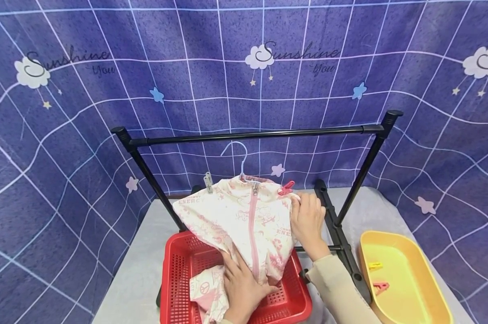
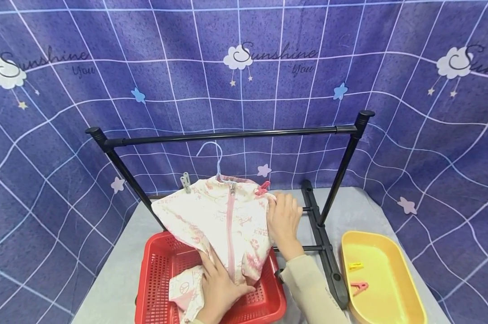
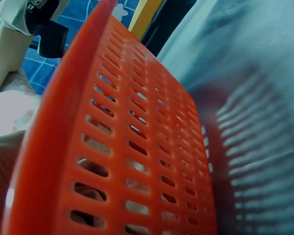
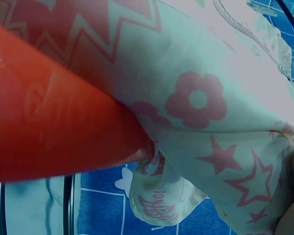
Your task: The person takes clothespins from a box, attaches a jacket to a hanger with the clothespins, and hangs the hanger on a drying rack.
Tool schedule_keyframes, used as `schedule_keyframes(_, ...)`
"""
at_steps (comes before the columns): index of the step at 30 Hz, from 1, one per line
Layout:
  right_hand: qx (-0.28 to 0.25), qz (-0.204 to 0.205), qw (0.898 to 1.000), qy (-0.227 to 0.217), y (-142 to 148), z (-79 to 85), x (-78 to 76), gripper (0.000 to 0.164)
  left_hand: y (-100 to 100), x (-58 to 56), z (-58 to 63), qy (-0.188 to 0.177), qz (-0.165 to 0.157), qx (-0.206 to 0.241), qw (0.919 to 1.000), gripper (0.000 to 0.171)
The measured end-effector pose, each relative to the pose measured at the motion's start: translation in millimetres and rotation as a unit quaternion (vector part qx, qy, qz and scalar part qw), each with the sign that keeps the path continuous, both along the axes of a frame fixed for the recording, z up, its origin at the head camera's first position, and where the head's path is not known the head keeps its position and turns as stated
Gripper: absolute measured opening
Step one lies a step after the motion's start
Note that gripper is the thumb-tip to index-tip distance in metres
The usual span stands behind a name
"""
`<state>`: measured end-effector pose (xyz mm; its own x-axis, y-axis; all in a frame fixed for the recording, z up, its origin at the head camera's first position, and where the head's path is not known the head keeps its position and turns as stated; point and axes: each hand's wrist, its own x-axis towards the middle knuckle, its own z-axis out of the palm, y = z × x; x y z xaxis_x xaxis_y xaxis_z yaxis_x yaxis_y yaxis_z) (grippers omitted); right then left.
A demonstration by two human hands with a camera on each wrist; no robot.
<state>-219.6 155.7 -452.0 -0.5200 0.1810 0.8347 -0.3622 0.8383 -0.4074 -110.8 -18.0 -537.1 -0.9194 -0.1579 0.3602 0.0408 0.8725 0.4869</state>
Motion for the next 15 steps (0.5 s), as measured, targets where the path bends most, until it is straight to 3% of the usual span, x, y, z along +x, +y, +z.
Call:
schedule_keyframes(5,-0.006,0.002,1.0,-0.008,-0.2,1.4,1.4,0.028,1.3,-0.6,-1.1,0.001,-0.002,-0.014,0.9999,0.167)
schedule_keyframes(12,-0.011,0.001,1.0,-0.019,-1.4,2.8,3.4,0.022,6.6,-6.3,-4.9,0.051,0.011,-0.059,0.9969,0.164)
schedule_keyframes(15,-0.01,0.002,1.0,-0.024,-2.3,2.7,4.4,0.021,8.1,-7.4,-5.9,0.053,0.015,-0.065,0.9964,0.162)
